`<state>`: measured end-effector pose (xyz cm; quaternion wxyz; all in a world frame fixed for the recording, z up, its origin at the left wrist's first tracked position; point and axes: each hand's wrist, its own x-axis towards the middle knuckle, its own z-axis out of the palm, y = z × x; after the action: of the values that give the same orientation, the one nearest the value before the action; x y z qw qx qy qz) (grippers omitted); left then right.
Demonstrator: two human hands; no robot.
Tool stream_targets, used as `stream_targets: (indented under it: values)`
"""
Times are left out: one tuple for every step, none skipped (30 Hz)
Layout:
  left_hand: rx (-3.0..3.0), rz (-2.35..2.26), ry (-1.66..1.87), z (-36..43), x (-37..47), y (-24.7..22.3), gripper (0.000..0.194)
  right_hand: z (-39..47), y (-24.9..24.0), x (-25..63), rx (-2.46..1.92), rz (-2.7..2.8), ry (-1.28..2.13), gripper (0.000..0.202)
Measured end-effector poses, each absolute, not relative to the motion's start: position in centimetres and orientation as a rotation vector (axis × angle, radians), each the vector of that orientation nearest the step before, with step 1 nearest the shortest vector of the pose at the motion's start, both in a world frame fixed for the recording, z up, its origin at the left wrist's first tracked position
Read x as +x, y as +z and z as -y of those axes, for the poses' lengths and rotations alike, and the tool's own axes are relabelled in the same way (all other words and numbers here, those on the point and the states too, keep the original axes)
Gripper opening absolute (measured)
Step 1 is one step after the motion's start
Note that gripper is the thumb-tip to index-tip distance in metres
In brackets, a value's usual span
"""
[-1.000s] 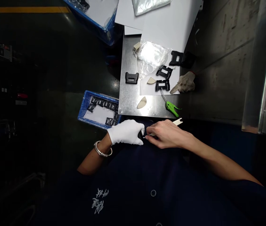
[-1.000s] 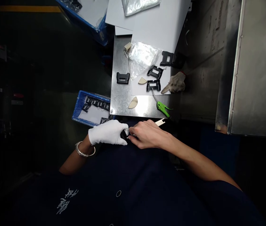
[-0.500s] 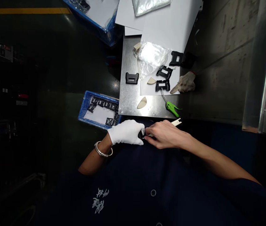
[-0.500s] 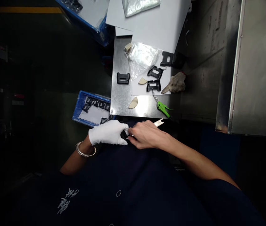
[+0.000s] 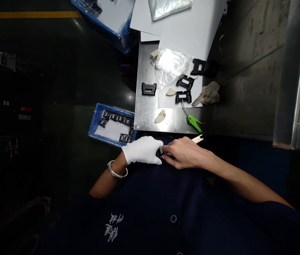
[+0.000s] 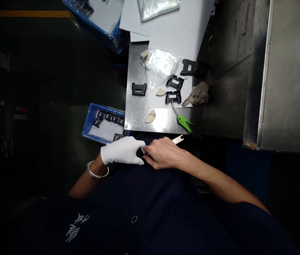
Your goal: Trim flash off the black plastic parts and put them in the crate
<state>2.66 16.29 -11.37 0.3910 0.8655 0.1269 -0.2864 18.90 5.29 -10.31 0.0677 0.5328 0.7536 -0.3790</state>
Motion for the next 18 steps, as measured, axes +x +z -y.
stream_targets:
  values:
    - [2.197,-0.316,-0.725,-16.3,2.6,-11.4,0.026,-5.3,-10.3,18.9,1.604,-2.271,-1.143,0.029]
    - [2.195,-0.312,-0.721,-16.2,2.6,-11.5,0.025,-5.2,-10.4,18.8,1.604,-2.272,-1.143,0.029]
    - [2.194,-0.308,-0.717,-16.2,2.6,-11.5,0.025,-5.2,-10.4,18.8,1.604,-2.273,-1.142,0.029]
    - [2.191,-0.304,-0.712,-16.2,2.6,-11.6,0.024,-5.1,-10.5,18.8,1.605,-2.274,-1.141,0.03]
    - [2.189,-0.301,-0.705,-16.2,2.5,-11.6,0.024,-5.1,-10.5,18.7,1.607,-2.275,-1.139,0.03]
    - [2.187,-0.301,-0.699,-16.1,2.5,-11.6,0.023,-5.1,-10.6,18.7,1.609,-2.278,-1.135,0.03]
    - [2.184,-0.302,-0.694,-16.1,2.4,-11.7,0.023,-5.0,-10.7,18.7,1.613,-2.283,-1.132,0.03]
    - [2.181,-0.303,-0.689,-16.1,2.4,-11.7,0.023,-5.0,-10.7,18.7,1.616,-2.288,-1.128,0.031]
    - [2.176,-0.303,-0.684,-16.1,2.4,-11.8,0.023,-5.0,-10.8,18.6,1.619,-2.294,-1.125,0.031]
    - [2.171,-0.303,-0.68,-16.1,2.3,-11.8,0.023,-5.0,-10.9,18.6,1.619,-2.3,-1.124,0.031]
    - [2.167,-0.3,-0.679,-16.1,2.3,-11.8,0.023,-4.9,-11.0,18.6,1.62,-2.304,-1.122,0.031]
    - [2.165,-0.297,-0.679,-16.1,2.4,-11.8,0.023,-4.9,-11.1,18.6,1.619,-2.308,-1.122,0.031]
    - [2.165,-0.294,-0.682,-16.1,2.4,-11.9,0.022,-4.9,-11.2,18.6,1.618,-2.312,-1.12,0.031]
    - [2.166,-0.292,-0.686,-16.1,2.4,-11.9,0.022,-4.9,-11.2,18.6,1.62,-2.316,-1.116,0.031]
    - [2.169,-0.292,-0.689,-16.1,2.4,-11.9,0.022,-4.9,-11.3,18.6,1.622,-2.321,-1.109,0.031]
    - [2.171,-0.295,-0.69,-16.1,2.4,-11.9,0.022,-4.8,-11.4,18.6,1.625,-2.325,-1.098,0.031]
    - [2.174,-0.298,-0.692,-16.1,2.4,-11.8,0.023,-4.8,-11.4,18.6,1.63,-2.328,-1.084,0.031]
    - [2.176,-0.303,-0.693,-16.1,2.4,-11.8,0.023,-4.8,-11.5,18.6,1.634,-2.331,-1.07,0.03]
